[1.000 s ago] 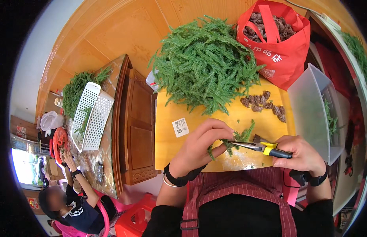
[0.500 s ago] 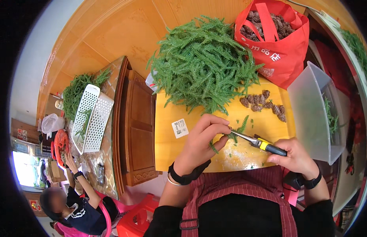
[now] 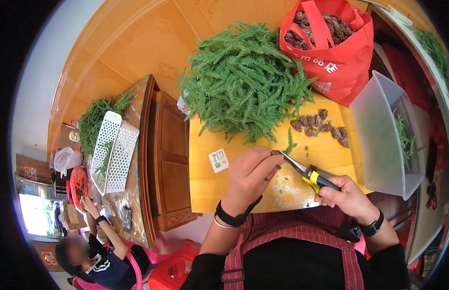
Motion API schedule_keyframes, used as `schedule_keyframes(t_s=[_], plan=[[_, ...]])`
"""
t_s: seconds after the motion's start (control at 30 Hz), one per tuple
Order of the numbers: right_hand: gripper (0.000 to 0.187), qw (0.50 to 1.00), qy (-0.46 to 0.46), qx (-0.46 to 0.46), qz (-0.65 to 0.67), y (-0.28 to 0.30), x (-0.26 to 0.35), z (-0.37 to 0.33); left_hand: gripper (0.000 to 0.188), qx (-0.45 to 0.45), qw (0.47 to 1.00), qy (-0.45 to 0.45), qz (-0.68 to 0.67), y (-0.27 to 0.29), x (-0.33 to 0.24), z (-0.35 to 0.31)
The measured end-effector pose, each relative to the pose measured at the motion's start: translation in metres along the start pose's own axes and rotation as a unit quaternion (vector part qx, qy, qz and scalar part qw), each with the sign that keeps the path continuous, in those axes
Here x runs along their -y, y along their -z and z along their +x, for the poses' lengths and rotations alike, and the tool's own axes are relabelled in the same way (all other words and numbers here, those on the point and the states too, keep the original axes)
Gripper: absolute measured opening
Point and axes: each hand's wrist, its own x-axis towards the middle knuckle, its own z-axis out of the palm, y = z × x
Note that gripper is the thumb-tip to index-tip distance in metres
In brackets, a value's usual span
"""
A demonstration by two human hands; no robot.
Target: The recorder is sorting and trimming green leafy herbs and small brown items on a work table.
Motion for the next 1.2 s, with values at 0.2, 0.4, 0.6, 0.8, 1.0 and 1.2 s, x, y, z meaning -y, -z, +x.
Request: schedule_keyframes(t_s=[0.2,0.4,0.6,0.8,1.0,1.2], plan=[[0.022,0.997,0.007,0.072,0.009,0.005,-0.005,0.002,0.027,-0.007,0.999,0.019,-0.042,-0.002,0.002,-0.004],[0.026,0.988,-0.029,0.135,0.067,0.008,0.007,0.002,0.025,-0.028,0.996,0.004,-0.083,0.001,0.009,-0.01],[0.029,0.992,-0.013,0.121,-0.023,0.007,0.012,0.004,0.025,-0.069,0.992,0.006,-0.103,-0.002,0.011,-0.015],[0.03,0.982,-0.052,0.094,-0.156,0.001,0.024,0.005,0.024,-0.084,0.99,0.056,-0.103,-0.001,0.003,-0.008],[0.029,0.994,-0.024,0.109,-0.01,0.004,0.016,0.004,0.023,-0.045,0.997,0.029,-0.064,-0.001,0.005,-0.009],[0.031,0.988,0.009,0.138,-0.071,0.005,0.022,0.007,0.025,-0.02,0.999,-0.017,-0.022,0.0,0.004,-0.014]])
